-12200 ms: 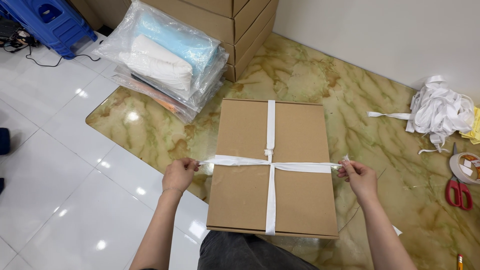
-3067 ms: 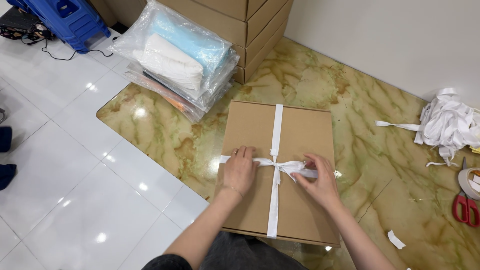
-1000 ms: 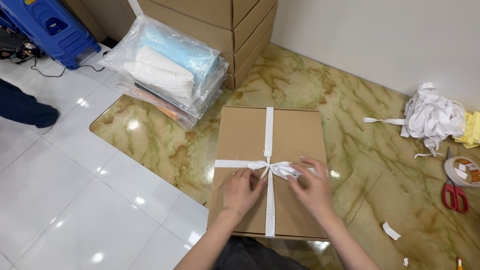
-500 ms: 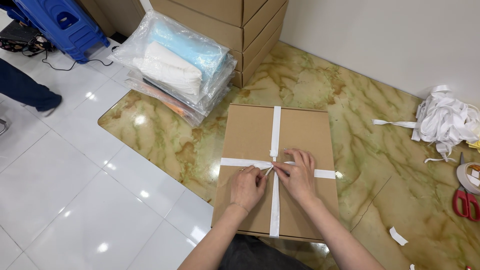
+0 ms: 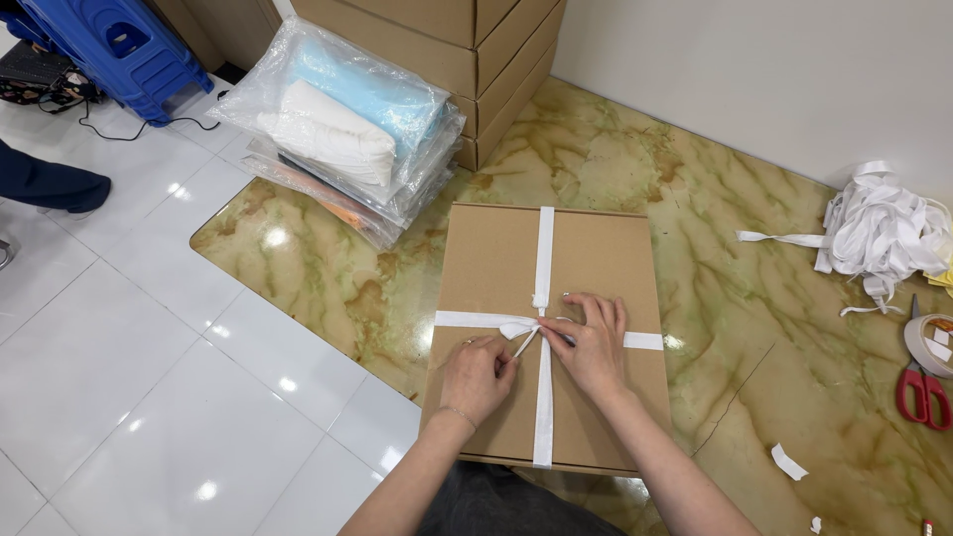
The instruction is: The person ties a white ribbon around a cardboard box, forming a bow on top. They then pick up a yellow sticky note and a pencil, write on the note, and attach it to the ribbon on the box.
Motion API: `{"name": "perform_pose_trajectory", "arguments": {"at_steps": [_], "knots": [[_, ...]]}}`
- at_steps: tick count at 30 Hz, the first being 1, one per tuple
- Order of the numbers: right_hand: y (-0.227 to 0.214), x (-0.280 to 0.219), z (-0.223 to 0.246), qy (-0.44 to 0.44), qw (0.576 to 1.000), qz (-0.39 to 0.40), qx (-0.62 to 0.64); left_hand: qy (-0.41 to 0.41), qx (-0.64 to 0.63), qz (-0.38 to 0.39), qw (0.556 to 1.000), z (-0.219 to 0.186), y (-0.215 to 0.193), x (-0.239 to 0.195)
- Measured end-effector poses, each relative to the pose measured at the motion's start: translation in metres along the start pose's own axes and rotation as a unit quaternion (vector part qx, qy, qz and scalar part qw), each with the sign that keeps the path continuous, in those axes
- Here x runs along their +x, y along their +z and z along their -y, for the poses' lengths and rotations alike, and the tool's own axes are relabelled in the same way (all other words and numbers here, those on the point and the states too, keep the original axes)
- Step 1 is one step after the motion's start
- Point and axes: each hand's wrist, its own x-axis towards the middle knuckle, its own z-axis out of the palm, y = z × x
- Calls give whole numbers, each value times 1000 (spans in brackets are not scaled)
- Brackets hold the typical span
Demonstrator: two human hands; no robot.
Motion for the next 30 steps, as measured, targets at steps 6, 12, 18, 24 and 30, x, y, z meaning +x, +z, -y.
{"name": "perform_pose_trajectory", "arguments": {"at_steps": [6,12,18,24,30], "knots": [[-4,0,-10,18,999,31,17,-51,-8,49,997,-17,-29,-5],[-32,1,-37,42,982,57,176,-166,-22,177,970,-45,-67,17],[-29,0,-38,53,982,28,180,-157,53,55,985,-20,-4,32],[-8,-8,-38,30,988,-45,142,-111,76,-16,991,-12,8,27],[5,-15,-45,19,995,-74,57,-131,71,-28,988,-19,-5,29]]}}
